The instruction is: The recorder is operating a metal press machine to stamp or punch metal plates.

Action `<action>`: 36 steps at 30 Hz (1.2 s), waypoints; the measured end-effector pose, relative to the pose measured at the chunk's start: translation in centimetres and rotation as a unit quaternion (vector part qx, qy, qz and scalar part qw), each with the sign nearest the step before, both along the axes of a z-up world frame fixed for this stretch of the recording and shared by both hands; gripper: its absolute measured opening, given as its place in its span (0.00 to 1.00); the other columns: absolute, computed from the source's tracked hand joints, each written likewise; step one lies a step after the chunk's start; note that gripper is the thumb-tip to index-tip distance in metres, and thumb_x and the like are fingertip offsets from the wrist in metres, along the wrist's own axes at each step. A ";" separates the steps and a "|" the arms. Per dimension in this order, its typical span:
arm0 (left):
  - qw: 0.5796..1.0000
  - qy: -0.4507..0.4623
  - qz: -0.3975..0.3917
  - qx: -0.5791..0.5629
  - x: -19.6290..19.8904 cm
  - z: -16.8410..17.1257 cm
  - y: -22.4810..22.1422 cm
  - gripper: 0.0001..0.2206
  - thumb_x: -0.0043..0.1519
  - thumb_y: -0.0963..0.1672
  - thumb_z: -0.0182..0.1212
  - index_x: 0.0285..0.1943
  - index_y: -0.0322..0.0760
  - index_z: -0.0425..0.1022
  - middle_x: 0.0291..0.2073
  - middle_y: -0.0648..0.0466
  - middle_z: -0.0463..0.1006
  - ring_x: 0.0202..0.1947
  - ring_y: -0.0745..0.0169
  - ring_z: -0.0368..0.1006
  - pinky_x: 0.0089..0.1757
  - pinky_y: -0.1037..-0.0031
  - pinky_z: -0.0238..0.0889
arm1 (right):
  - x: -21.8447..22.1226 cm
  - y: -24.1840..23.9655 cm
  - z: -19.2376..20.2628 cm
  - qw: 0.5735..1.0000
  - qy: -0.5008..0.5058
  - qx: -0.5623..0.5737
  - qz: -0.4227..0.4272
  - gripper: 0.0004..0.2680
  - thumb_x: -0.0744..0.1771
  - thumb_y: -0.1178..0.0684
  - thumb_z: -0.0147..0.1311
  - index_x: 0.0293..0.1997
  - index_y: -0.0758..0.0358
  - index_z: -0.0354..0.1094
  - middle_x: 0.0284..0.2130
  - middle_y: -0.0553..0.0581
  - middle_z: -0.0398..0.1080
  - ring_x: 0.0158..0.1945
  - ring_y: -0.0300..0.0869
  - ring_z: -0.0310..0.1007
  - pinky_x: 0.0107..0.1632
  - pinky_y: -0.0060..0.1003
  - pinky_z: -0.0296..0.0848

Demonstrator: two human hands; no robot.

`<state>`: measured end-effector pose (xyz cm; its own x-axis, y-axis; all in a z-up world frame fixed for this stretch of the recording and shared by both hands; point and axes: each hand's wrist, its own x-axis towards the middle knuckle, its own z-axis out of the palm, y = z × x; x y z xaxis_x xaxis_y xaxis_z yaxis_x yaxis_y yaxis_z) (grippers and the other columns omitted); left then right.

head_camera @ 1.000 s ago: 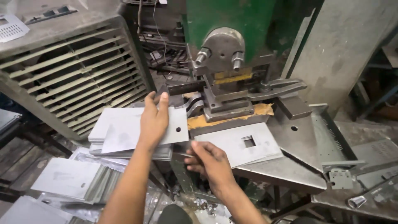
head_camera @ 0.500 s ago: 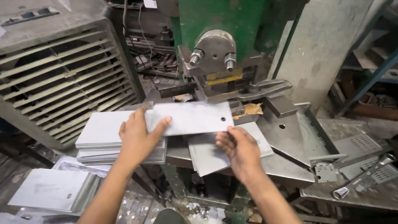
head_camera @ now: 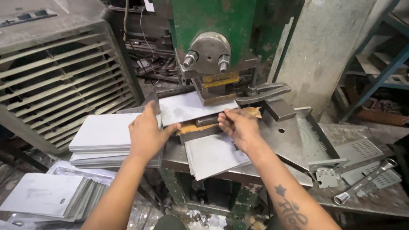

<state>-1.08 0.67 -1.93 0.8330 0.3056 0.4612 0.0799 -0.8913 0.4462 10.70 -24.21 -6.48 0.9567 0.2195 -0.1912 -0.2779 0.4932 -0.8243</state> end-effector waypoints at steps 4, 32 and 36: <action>1.000 -0.023 0.002 -0.021 1.0 -0.2 0.4 0.48 0.45 0.56 0.77 0.69 0.25 0.59 0.48 0.45 0.82 0.47 0.42 0.78 0.48 0.58 0.68 | 0.2 0.9 -0.8 0.999 0.010 -0.043 -0.025 0.05 0.68 0.55 0.58 0.40 0.64 0.69 0.31 0.55 0.76 0.30 0.38 0.77 0.34 0.33 0.80; 0.995 -0.018 0.006 -0.102 1.2 1.2 -0.5 0.49 0.38 0.56 0.81 0.69 0.33 0.64 0.49 0.50 0.83 0.48 0.50 0.79 0.48 0.63 0.69 | -0.7 -0.1 -0.2 0.994 0.000 -0.084 -0.065 0.06 0.65 0.50 0.64 0.35 0.58 0.71 0.27 0.50 0.74 0.26 0.34 0.75 0.28 0.30 0.77; 0.995 -0.012 0.005 -0.103 1.0 1.3 -0.6 0.48 0.40 0.56 0.80 0.69 0.33 0.64 0.49 0.50 0.83 0.47 0.50 0.80 0.48 0.63 0.70 | -0.8 -0.1 -0.4 0.994 0.001 -0.084 -0.072 0.06 0.65 0.50 0.64 0.34 0.58 0.72 0.27 0.50 0.75 0.26 0.34 0.75 0.27 0.30 0.77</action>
<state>-0.07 0.02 -0.65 0.8194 0.4039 0.4068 0.0756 -0.7795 0.6218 9.93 -24.35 -6.85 0.9753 0.0446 -0.2164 -0.2168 0.3833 -0.8978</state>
